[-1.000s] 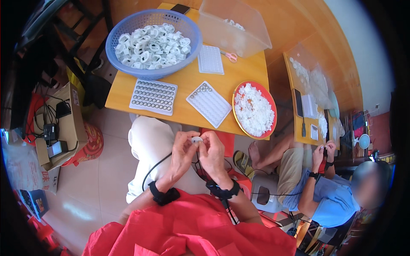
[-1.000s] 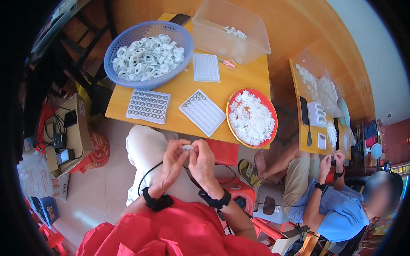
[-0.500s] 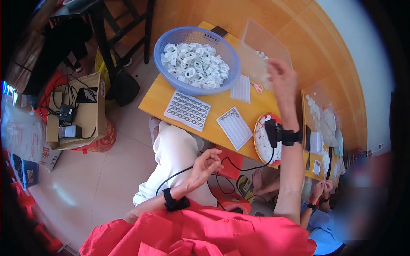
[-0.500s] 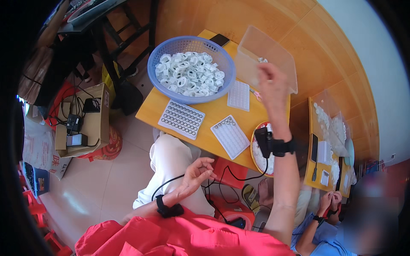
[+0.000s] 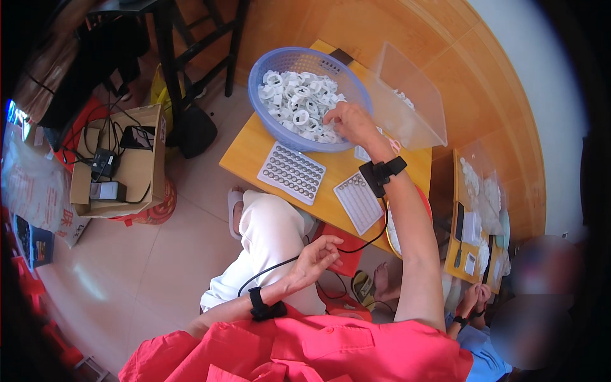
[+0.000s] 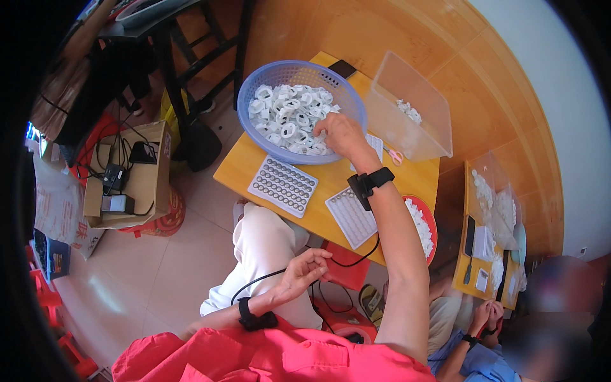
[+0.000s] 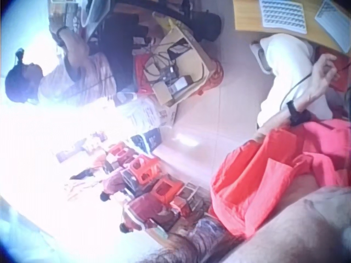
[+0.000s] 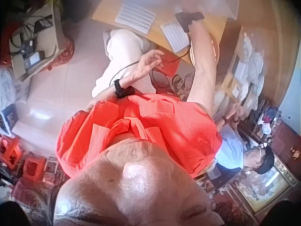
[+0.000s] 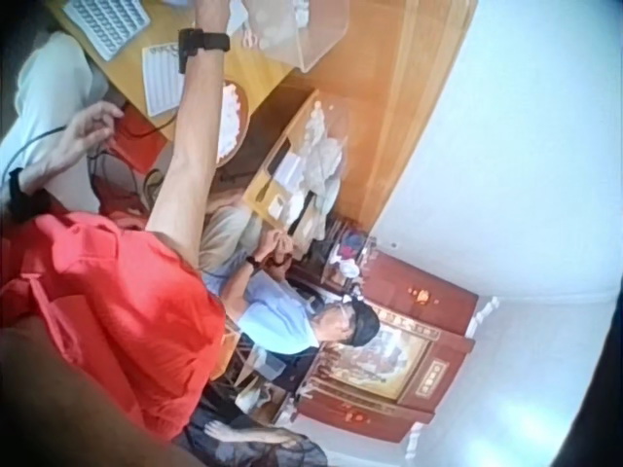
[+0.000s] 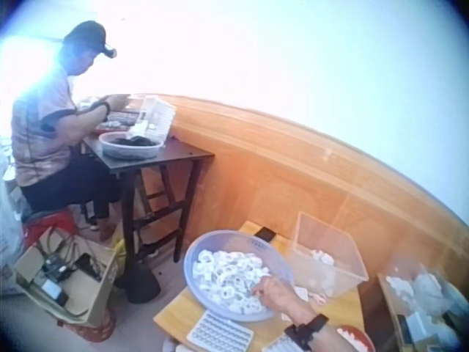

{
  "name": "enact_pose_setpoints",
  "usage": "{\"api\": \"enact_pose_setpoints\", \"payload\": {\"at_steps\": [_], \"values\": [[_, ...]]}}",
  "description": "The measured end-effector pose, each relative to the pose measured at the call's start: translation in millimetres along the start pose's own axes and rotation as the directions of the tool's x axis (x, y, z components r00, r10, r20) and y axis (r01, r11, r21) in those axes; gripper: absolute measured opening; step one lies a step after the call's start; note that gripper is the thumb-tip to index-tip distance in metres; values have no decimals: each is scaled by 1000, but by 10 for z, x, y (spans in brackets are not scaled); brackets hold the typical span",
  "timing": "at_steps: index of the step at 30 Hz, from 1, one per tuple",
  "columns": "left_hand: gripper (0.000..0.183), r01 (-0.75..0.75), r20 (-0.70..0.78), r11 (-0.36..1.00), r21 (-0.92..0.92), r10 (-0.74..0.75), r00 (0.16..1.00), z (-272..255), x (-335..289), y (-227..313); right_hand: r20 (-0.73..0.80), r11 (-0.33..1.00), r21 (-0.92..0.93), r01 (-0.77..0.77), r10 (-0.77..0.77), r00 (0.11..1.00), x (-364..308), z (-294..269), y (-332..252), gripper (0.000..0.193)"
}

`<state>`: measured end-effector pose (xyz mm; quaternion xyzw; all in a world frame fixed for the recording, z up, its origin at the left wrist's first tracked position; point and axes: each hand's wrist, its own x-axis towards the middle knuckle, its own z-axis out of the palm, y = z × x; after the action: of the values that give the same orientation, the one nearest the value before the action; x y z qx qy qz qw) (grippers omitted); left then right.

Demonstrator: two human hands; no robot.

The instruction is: Assembling small white plastic components into circular frames at a workshop table.

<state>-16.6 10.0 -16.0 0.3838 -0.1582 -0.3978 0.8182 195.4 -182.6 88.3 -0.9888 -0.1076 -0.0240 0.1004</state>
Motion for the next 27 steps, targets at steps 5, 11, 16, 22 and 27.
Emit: {"api": "enact_pose_setpoints", "payload": {"at_steps": [5, 11, 16, 22, 27], "values": [[26, 30, 2, 1000, 5, -30, 1000, -19, 10, -15, -58, 981, -90, 173, -179, 982, 45, 12, -5, 21], [23, 44, -2, 998, 40, -44, 999, -10, -16, 3, -21, 983, 159, 86, -84, 996, 47, 49, 116, 12], [22, 51, 11, 997, 58, -52, 999, -8, -6, -24, 15, 797, 595, -102, 116, 993, -2, -37, 199, 6], [22, 43, 28, 998, 48, -44, 999, -20, -4, -42, -12, 646, 748, -152, 243, 970, -73, -163, 178, 8], [21, 54, 30, 998, 45, -55, 998, -28, 12, -37, -35, 549, 827, -118, 261, 965, -78, -109, 132, 8]]}}
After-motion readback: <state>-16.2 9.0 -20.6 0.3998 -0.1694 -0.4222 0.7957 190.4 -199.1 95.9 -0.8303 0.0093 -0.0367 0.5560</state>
